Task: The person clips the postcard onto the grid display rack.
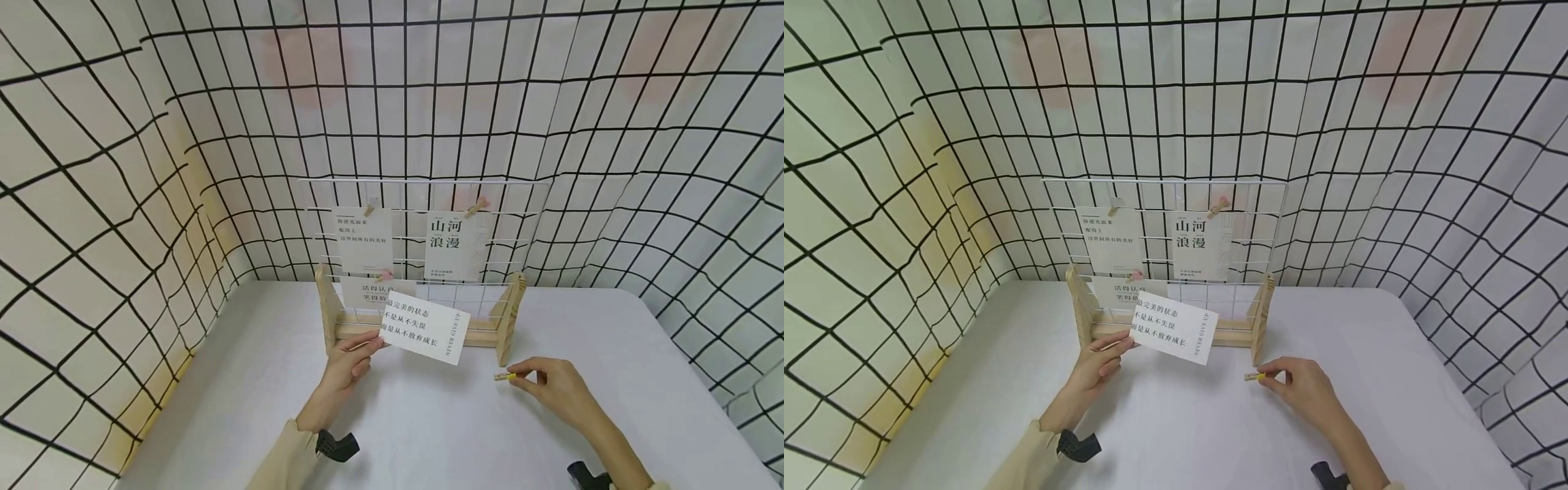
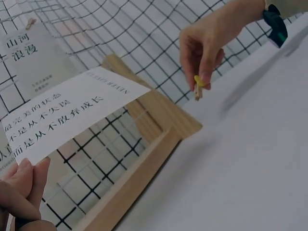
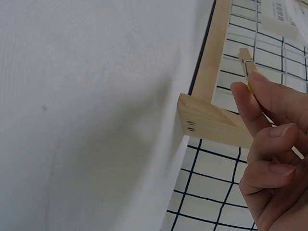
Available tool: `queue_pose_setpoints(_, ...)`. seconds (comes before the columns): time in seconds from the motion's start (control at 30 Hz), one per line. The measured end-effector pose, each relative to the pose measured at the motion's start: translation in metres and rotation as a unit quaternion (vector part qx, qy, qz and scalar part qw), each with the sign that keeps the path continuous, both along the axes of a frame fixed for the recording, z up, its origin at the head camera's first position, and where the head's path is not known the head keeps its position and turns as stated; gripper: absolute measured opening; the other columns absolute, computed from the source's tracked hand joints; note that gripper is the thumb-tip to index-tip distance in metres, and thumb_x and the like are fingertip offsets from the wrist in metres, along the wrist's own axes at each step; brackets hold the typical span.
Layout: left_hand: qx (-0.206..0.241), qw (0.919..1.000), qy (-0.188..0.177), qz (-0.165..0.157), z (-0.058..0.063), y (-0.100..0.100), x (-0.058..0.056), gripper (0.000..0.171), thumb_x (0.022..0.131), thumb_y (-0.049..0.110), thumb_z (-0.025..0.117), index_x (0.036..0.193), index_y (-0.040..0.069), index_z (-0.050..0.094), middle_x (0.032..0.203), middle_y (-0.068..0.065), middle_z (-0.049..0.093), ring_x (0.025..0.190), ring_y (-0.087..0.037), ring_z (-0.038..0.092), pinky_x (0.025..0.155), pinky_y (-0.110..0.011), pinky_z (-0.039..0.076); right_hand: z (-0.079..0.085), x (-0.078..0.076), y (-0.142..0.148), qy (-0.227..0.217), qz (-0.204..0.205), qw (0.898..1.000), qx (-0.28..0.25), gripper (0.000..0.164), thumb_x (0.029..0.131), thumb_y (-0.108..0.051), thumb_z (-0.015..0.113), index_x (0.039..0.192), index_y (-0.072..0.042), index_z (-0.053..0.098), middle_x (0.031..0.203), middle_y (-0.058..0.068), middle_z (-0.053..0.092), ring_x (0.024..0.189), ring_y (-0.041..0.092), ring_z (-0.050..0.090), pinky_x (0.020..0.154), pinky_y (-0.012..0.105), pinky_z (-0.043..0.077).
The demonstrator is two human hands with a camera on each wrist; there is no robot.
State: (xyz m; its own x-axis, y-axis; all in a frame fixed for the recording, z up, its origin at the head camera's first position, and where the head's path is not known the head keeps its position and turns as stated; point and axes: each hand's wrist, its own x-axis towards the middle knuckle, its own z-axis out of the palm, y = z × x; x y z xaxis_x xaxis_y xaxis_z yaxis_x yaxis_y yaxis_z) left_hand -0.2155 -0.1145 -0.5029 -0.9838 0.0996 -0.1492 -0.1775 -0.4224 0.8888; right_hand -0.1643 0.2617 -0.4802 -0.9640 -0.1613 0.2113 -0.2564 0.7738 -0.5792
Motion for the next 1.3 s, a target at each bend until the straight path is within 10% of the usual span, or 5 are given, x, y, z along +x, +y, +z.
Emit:
queue_pose_setpoints(0.83, 0.097, 0.9949, -0.026, 0.013, -0.009, 0.079, -0.019, 0.024, 0.097, -0.004, 0.067, 0.094, 0.016, 0.078, 0.086, -0.001, 0.080, 0.038, 0.007, 0.032, 0.040, -0.010, 0.022, 0.020, -0.006, 0.001, 0.028, -0.044, 0.999, -0.008, 0.015, 0.083, -0.015, 0.087, 0.094, -0.014, 0.077, 0.070, -0.006, 0.060, 0.057, 0.002, 0.038, 0.047, 0.021, 0.032)
queue_pose_setpoints(1.3, 0.129, 0.9903, -0.031, 0.041, -0.011, 0.090, -0.027, 0.022, 0.096, -0.004, 0.067, 0.092, 0.016, 0.076, 0.086, -0.003, 0.080, 0.037, 0.007, 0.031, 0.038, -0.009, 0.021, 0.053, -0.031, -0.021, 0.166, -0.008, 0.985, -0.049, 0.018, 0.087, -0.003, 0.081, 0.102, -0.009, 0.076, 0.087, 0.002, 0.073, 0.056, 0.001, 0.041, 0.044, 0.019, 0.033)
